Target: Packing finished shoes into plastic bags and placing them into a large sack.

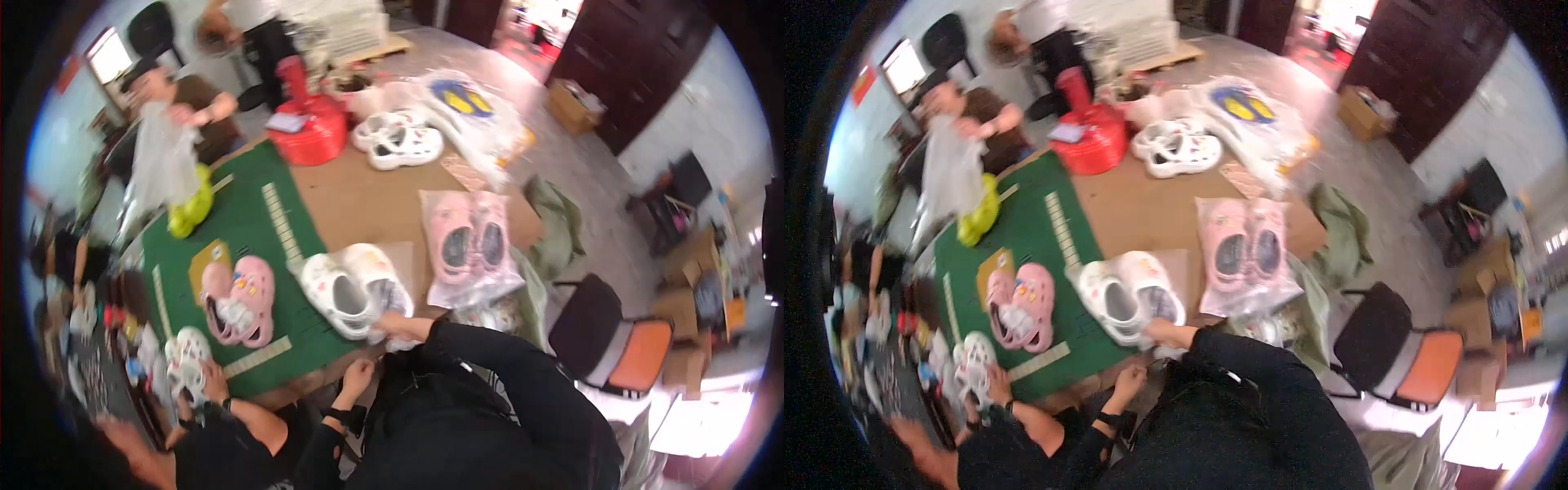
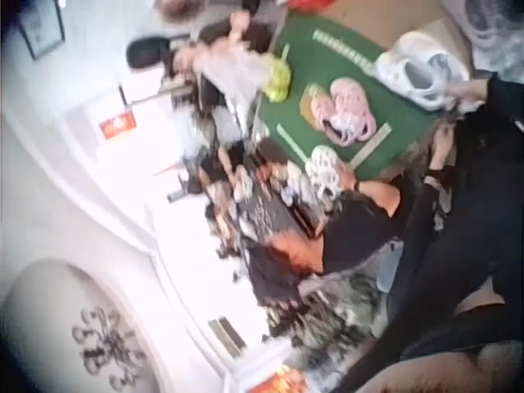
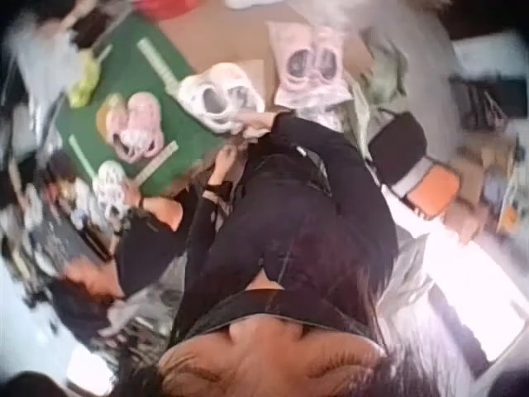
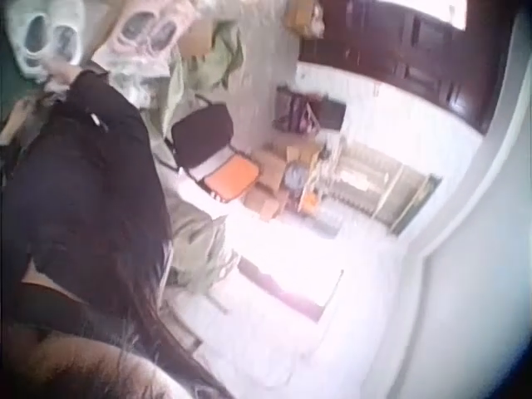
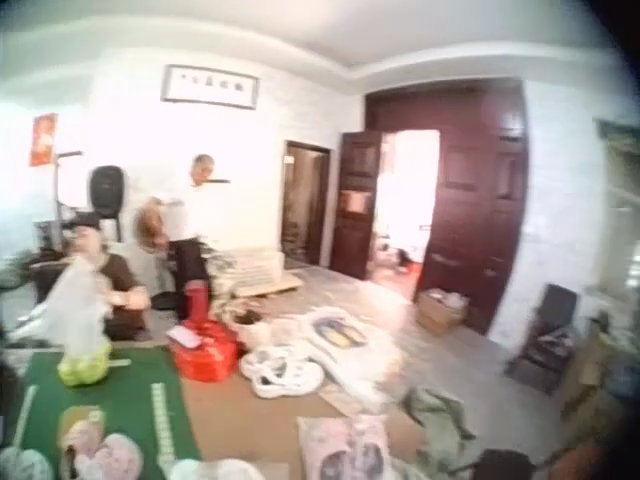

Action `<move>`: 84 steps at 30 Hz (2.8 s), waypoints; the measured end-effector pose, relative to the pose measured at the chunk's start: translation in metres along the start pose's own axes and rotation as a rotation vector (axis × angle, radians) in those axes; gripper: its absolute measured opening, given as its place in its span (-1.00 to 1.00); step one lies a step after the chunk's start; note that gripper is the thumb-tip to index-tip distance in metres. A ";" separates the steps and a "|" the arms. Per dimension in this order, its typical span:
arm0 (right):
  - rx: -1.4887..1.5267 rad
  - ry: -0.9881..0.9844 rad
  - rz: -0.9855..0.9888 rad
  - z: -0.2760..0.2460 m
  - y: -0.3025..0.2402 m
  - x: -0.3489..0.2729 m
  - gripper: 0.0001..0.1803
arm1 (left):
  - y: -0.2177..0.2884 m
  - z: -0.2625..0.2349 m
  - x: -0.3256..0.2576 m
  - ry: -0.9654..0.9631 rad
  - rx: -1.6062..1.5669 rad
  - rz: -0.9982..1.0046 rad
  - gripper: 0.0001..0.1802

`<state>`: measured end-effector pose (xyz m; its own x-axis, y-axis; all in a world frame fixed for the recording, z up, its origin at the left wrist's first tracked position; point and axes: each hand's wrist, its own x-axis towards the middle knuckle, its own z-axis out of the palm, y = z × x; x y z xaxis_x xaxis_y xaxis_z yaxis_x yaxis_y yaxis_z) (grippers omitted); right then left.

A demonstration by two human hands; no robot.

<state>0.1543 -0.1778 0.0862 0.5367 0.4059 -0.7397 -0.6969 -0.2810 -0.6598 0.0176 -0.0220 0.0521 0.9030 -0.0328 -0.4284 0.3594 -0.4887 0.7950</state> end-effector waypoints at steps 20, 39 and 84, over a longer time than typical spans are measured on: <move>-0.125 0.446 -0.427 -0.191 0.018 -0.359 -0.72 | 0.135 0.189 0.029 -0.523 0.797 1.119 -0.38; -0.812 0.227 -0.472 -0.249 0.215 -0.184 -0.66 | 0.088 0.230 0.005 -1.050 0.847 0.863 -0.83; -0.632 -0.402 -0.008 -0.153 0.305 -0.023 -0.44 | 0.088 0.241 -0.008 -0.863 0.837 0.779 -0.75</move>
<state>0.0023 -0.4062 -0.1178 0.2406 0.6626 -0.7093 -0.2226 -0.6736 -0.7047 -0.0148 -0.2748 0.0221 0.2696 -0.8880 -0.3725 -0.6679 -0.4511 0.5919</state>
